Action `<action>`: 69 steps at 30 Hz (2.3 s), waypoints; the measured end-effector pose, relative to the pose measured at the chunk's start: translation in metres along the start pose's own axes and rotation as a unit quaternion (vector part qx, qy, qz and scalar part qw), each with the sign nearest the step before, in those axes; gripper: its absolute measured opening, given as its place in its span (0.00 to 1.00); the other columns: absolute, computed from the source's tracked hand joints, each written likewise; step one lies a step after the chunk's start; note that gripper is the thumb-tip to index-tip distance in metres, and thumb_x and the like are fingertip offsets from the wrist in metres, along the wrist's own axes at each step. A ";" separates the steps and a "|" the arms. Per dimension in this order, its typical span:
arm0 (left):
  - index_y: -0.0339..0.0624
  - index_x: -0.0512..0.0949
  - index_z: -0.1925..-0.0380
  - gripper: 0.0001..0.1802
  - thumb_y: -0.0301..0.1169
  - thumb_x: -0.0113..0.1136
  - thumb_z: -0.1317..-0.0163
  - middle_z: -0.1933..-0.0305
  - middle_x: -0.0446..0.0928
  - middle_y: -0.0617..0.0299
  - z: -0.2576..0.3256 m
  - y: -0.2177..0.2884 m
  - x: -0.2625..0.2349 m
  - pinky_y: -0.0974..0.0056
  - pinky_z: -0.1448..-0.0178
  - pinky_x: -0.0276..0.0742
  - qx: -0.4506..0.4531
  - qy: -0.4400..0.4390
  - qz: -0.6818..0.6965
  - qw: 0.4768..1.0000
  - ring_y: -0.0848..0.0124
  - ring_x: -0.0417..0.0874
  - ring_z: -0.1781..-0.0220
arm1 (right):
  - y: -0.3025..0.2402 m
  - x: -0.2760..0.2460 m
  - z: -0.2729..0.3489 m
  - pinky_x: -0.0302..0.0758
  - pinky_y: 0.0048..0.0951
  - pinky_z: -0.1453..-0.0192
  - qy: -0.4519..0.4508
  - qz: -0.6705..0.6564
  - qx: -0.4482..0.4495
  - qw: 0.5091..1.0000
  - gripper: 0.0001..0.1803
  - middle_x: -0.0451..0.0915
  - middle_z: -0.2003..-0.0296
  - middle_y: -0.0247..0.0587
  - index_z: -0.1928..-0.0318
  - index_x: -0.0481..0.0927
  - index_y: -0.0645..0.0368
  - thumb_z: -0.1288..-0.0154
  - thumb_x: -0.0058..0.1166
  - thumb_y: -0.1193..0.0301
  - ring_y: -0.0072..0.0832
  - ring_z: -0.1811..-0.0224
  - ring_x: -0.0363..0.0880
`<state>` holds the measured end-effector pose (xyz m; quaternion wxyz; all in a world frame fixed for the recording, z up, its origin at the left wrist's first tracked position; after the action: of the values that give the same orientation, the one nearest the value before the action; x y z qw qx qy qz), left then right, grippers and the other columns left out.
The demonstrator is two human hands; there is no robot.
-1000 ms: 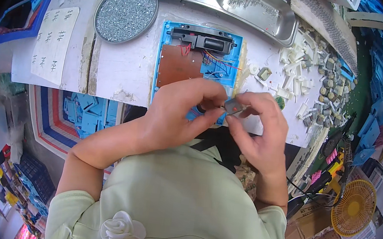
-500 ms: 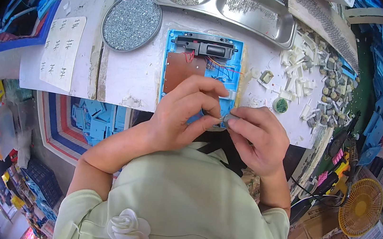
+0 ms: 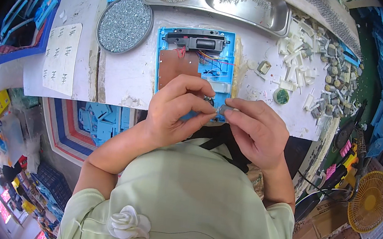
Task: Assembling the internal components and housing of a blue electronic device using a soldering iron and an electric screwdriver.
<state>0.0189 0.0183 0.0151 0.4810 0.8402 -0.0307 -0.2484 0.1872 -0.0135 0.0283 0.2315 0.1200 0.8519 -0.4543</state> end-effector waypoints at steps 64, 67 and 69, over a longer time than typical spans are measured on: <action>0.41 0.89 0.56 0.16 0.21 0.74 0.48 0.64 0.85 0.57 0.001 -0.031 -0.054 0.62 0.67 0.80 0.078 0.028 -0.113 0.990 0.62 0.86 0.68 | 0.001 0.038 -0.066 0.63 0.54 0.27 -0.068 0.163 0.014 0.984 0.10 0.79 0.36 0.46 0.69 0.86 0.56 0.54 0.73 0.74 0.60 0.28 0.62; 0.41 0.88 0.57 0.16 0.23 0.75 0.49 0.64 0.85 0.57 -0.003 -0.028 -0.051 0.62 0.67 0.80 0.096 0.023 -0.126 0.987 0.62 0.86 0.68 | 0.015 0.055 -0.082 0.66 0.54 0.29 -0.036 0.193 -0.038 0.980 0.12 0.79 0.36 0.45 0.66 0.87 0.55 0.55 0.73 0.74 0.59 0.28 0.63; 0.41 0.88 0.57 0.16 0.23 0.76 0.48 0.64 0.85 0.57 -0.004 -0.026 -0.050 0.62 0.68 0.80 0.100 0.030 -0.138 0.985 0.62 0.86 0.68 | 0.013 0.063 -0.087 0.69 0.52 0.31 -0.041 0.202 -0.065 0.976 0.13 0.80 0.37 0.44 0.64 0.88 0.55 0.55 0.73 0.74 0.57 0.29 0.65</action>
<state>-0.0278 0.0503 0.0144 0.3568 0.8872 0.0754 -0.2825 0.1137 0.0660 0.0290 0.3602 0.2562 0.8274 -0.3466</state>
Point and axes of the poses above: each hand's wrist, its own z-axis away from the middle knuckle, its own x-axis out of the palm, y = z × x, the point moved 8 cm from there along -z, towards the middle knuckle
